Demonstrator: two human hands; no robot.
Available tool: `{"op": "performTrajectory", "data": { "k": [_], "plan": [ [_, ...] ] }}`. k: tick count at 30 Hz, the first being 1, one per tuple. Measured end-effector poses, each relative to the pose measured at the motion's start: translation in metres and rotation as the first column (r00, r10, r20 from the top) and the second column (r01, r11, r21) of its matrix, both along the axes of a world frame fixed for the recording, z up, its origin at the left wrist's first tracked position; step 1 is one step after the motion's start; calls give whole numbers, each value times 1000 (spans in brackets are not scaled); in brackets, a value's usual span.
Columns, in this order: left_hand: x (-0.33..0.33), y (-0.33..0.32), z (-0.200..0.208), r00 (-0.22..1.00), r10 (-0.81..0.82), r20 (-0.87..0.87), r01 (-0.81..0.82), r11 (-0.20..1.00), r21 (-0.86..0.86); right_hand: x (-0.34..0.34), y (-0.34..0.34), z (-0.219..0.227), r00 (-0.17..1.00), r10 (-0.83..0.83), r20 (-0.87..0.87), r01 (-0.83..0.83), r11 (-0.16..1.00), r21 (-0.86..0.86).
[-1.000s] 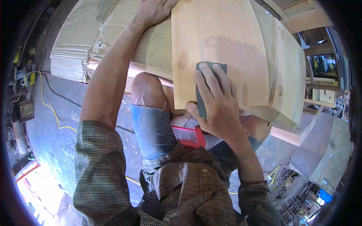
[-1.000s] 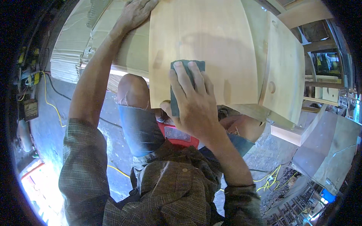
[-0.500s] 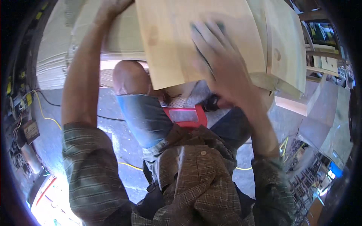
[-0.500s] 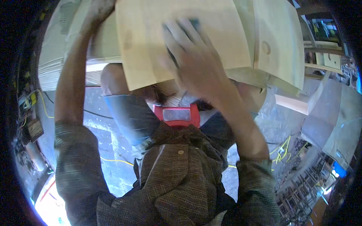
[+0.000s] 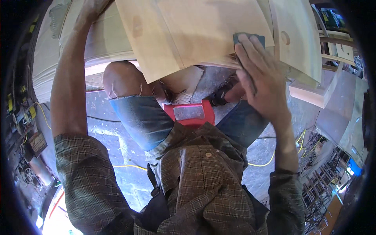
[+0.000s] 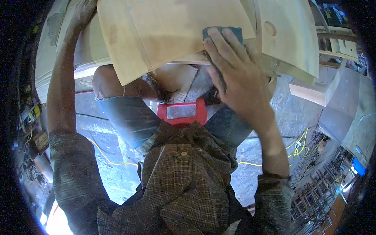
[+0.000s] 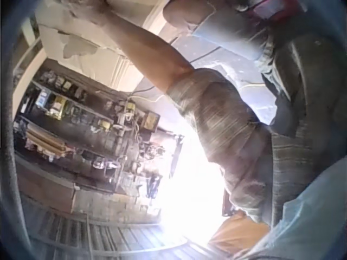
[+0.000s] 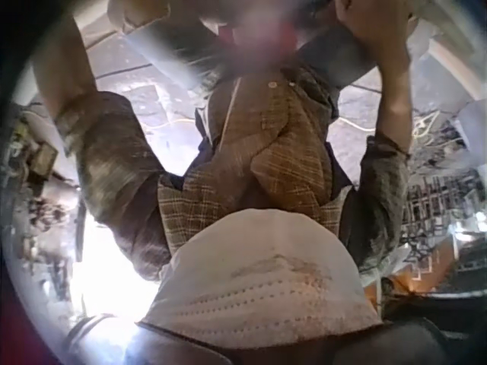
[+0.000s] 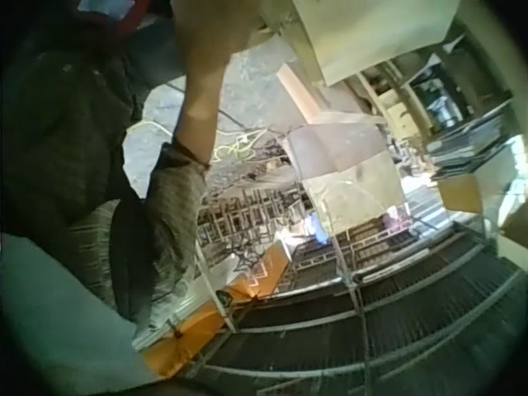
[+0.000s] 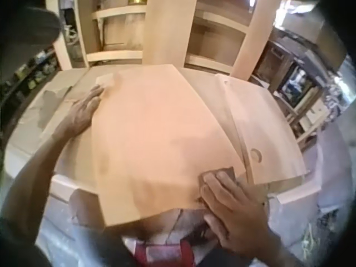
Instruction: The person sits on the floor and sands the surface of several light-colored wooden boards using a sanding block. They hold each board on their lap, sand the face, flip it to sand the edges, and then move to the next board in the stack.
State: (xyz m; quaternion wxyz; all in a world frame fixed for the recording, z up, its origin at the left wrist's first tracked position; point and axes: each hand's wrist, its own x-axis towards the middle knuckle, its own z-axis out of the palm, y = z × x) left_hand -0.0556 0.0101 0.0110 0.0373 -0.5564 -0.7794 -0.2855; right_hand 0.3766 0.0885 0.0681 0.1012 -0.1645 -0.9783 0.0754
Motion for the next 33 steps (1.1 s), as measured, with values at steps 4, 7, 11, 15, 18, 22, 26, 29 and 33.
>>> {"op": "performTrajectory", "data": {
  "k": [4, 7, 11, 15, 18, 22, 26, 29, 33],
  "plan": [
    [-2, 0, 2, 1000, 26, -15, -26, 999, -22, -38, 29, 2, 998, 40, -42, -38, 998, 46],
    [-8, 0, -3, 999, -1, -40, -1, 999, -34, -37, 24, -6, 998, 34, -57, -29, 996, 89],
    [4, -6, 6, 999, 36, 13, -36, 998, -48, -11, 10, 2, 999, 12, 47, -18, 992, 123],
    [12, -5, 20, 996, 72, -55, -77, 992, -98, -31, 36, 5, 998, -36, 46, 28, 984, 177],
    [20, -3, 20, 995, 94, 12, -94, 994, -52, -19, 30, -2, 1000, 19, -10, -18, 989, 149],
    [10, 3, 7, 995, 93, 45, -94, 995, 14, -15, 32, -2, 1000, -13, 12, 11, 988, 154],
    [0, 3, 4, 996, 82, 36, -82, 997, 7, -17, 28, -2, 1000, 28, -5, -28, 999, -27],
    [-7, 3, 0, 997, 67, 29, -68, 998, 4, 27, 0, 2, 978, 208, -32, -209, 941, -265],
    [-75, -7, -14, 999, -9, -43, 6, 998, -59, 75, -8, 18, 961, -247, -126, 67, 646, -760]
  ]
}}
